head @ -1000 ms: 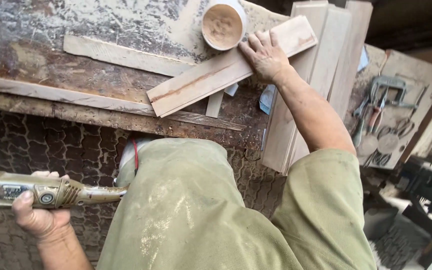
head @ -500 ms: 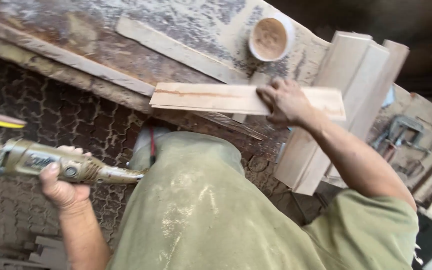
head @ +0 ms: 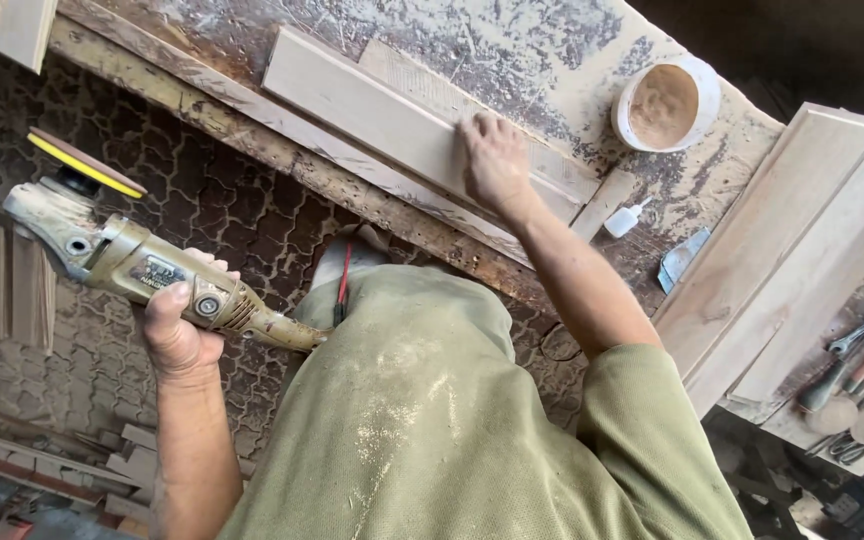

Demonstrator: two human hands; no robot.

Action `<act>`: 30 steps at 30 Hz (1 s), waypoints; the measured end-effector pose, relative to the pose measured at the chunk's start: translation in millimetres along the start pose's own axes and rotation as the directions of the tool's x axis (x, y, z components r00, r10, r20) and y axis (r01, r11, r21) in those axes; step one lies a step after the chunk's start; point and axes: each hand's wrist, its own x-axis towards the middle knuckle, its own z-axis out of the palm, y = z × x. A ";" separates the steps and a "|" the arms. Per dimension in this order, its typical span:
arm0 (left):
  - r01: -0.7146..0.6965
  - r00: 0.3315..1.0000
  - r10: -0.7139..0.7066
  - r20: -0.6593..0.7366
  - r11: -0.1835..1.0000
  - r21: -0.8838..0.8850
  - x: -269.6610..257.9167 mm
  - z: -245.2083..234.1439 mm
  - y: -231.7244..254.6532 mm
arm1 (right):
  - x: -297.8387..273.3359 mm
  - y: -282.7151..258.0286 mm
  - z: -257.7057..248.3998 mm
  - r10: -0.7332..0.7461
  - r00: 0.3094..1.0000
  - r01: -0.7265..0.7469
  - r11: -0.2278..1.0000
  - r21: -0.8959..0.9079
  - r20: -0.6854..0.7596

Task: Applying wood filler to a plank and sanding it smooth using a manual sanding block and an electric angle grinder.

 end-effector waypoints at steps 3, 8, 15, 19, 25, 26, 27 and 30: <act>0.008 0.999 -0.009 0.035 0.999 0.031 11.0 -6.9 12.1 | -1.7 -39.6 10.1 -0.013 0.997 0.020 0.996 0.089 -0.076; 0.082 0.993 -0.090 0.079 0.992 0.100 19.1 3.1 22.8 | -21.8 -44.3 34.8 -0.040 0.998 0.041 0.999 0.021 -0.055; 0.077 0.986 -0.109 0.123 0.967 0.242 28.6 24.0 20.8 | -140.3 48.8 -9.7 0.460 0.665 -0.195 0.868 0.458 -0.589; 0.078 0.984 -0.101 0.144 0.985 0.157 18.6 39.4 19.1 | -186.6 121.2 4.9 0.929 0.369 -0.565 0.240 0.789 -0.018; 0.087 0.983 -0.102 0.150 0.991 0.106 -3.1 58.1 2.9 | -205.3 167.4 -10.2 0.808 0.578 -0.596 0.321 0.736 0.117; 0.092 0.986 -0.105 0.133 0.991 0.099 -6.2 57.4 -2.5 | -210.2 177.6 -2.4 0.765 0.637 -0.507 0.505 0.699 -0.090; 0.099 0.985 -0.112 0.130 0.990 0.104 -9.7 57.8 -4.5 | -213.7 182.1 0.8 0.768 0.636 -0.514 0.500 0.697 -0.082; 0.092 0.988 -0.108 0.115 0.987 0.132 -16.8 62.0 -9.7 | -220.5 195.5 14.0 0.724 0.572 -0.432 0.666 0.609 -0.387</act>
